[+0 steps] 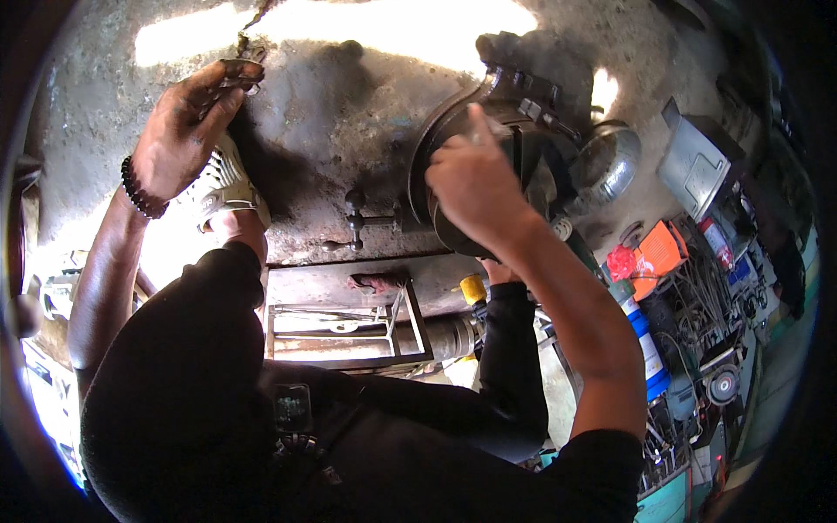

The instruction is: The person cleans a circular metal part on the floor using a cloth and a flat abrasive tool. They wipe the surface repeatedly, flip the part over, and continue scrubbing different sections.

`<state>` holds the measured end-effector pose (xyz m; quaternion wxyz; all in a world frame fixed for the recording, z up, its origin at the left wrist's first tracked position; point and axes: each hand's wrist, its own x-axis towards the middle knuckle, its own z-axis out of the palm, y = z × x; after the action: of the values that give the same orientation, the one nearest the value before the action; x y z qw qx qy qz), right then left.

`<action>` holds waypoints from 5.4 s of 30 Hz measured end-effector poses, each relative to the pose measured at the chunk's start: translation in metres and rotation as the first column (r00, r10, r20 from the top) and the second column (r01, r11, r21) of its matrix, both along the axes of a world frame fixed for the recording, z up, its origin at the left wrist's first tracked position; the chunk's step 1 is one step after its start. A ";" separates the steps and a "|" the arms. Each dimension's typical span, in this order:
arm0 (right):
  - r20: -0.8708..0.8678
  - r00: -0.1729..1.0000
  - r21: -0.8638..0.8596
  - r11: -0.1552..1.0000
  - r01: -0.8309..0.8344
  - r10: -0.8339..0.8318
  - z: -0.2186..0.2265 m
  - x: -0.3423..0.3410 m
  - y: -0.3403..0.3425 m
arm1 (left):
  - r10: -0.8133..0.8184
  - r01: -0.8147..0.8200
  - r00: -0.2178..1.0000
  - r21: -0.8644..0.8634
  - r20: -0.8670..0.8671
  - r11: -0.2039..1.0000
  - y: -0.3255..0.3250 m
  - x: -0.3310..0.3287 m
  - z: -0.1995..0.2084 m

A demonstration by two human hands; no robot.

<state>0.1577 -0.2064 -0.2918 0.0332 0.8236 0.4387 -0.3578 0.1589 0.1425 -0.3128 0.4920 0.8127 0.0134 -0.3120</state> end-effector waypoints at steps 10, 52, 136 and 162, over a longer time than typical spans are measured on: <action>0.173 0.962 0.086 0.977 0.197 -0.209 -0.006 0.024 -0.015 | 0.049 -0.049 0.999 -0.086 -0.001 0.995 0.001 -0.003 -0.006; 0.395 0.243 0.468 0.422 0.777 -0.886 0.070 0.057 -0.182 | 0.041 -0.043 0.998 -0.030 -0.047 0.999 0.020 -0.013 -0.021; 0.081 0.946 -0.112 0.940 0.321 -0.314 0.012 0.038 -0.014 | 0.066 -0.066 0.998 -0.012 0.011 0.998 0.030 -0.008 -0.001; 0.205 0.942 -0.006 0.962 0.272 -0.265 0.002 0.023 -0.015 | 0.061 -0.062 0.998 -0.052 -0.011 0.997 0.038 -0.010 -0.002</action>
<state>0.1809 -0.2218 -0.2899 0.0424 0.9071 0.3106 -0.2808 0.1486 0.1809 -0.3147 0.5225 0.7972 0.0325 -0.3007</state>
